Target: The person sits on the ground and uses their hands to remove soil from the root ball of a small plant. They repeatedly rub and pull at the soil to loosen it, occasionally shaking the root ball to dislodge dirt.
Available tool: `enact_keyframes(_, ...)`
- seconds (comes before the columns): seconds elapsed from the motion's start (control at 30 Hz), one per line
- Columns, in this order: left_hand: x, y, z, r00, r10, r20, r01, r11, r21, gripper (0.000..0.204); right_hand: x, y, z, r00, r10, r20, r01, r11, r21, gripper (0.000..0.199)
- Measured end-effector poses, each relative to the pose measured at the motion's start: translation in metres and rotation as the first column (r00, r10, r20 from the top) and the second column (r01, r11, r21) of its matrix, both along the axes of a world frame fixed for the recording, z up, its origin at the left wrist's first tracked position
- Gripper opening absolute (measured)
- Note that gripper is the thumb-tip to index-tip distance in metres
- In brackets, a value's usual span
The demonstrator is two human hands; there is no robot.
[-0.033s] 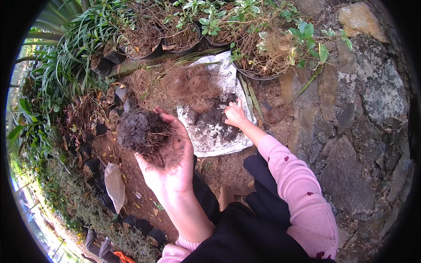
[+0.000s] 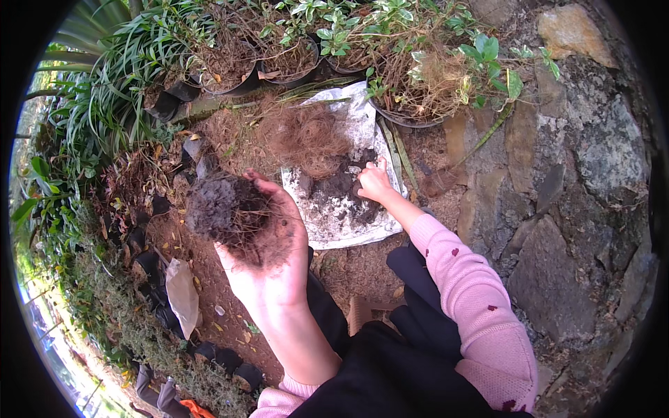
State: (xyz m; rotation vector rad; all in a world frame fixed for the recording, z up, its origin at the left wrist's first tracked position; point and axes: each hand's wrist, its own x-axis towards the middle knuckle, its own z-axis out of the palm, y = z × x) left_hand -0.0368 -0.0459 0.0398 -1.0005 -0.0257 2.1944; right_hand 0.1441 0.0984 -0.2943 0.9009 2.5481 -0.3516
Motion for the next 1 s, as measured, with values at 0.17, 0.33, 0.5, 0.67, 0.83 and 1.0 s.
enact_keyframes(0.17,-0.001,-0.001,-0.001,1.0,0.0,-0.015,0.0,1.0,-0.008,0.038,0.01,0.004,-0.002,0.971,-0.221,0.091,0.225,0.973,-0.045,0.031)
enact_keyframes(0.33,-0.003,0.002,-0.005,0.995,0.013,-0.095,-0.016,0.999,-0.031,0.048,0.005,0.012,0.012,0.981,-0.133,0.142,0.149,0.983,-0.109,0.05)
enact_keyframes(0.5,0.001,0.005,-0.006,0.996,-0.012,-0.083,0.01,1.0,-0.023,0.047,0.013,0.017,0.009,0.992,-0.047,0.115,0.076,0.962,-0.264,0.052)
enact_keyframes(0.67,0.002,0.008,-0.007,0.999,-0.014,-0.046,0.012,0.999,-0.035,0.036,0.018,0.017,0.013,0.986,0.164,0.04,-0.152,0.966,-0.208,0.049)
enact_keyframes(0.83,0.004,0.008,-0.009,0.995,-0.011,-0.099,0.009,1.0,-0.018,0.047,0.017,0.017,0.008,0.983,0.175,0.06,-0.164,0.973,-0.162,0.039)
enact_keyframes(1.0,0.004,0.009,-0.006,0.998,-0.022,-0.056,0.022,1.0,-0.008,0.048,0.027,0.016,-0.004,0.995,0.097,-0.004,-0.097,0.986,-0.133,0.026)
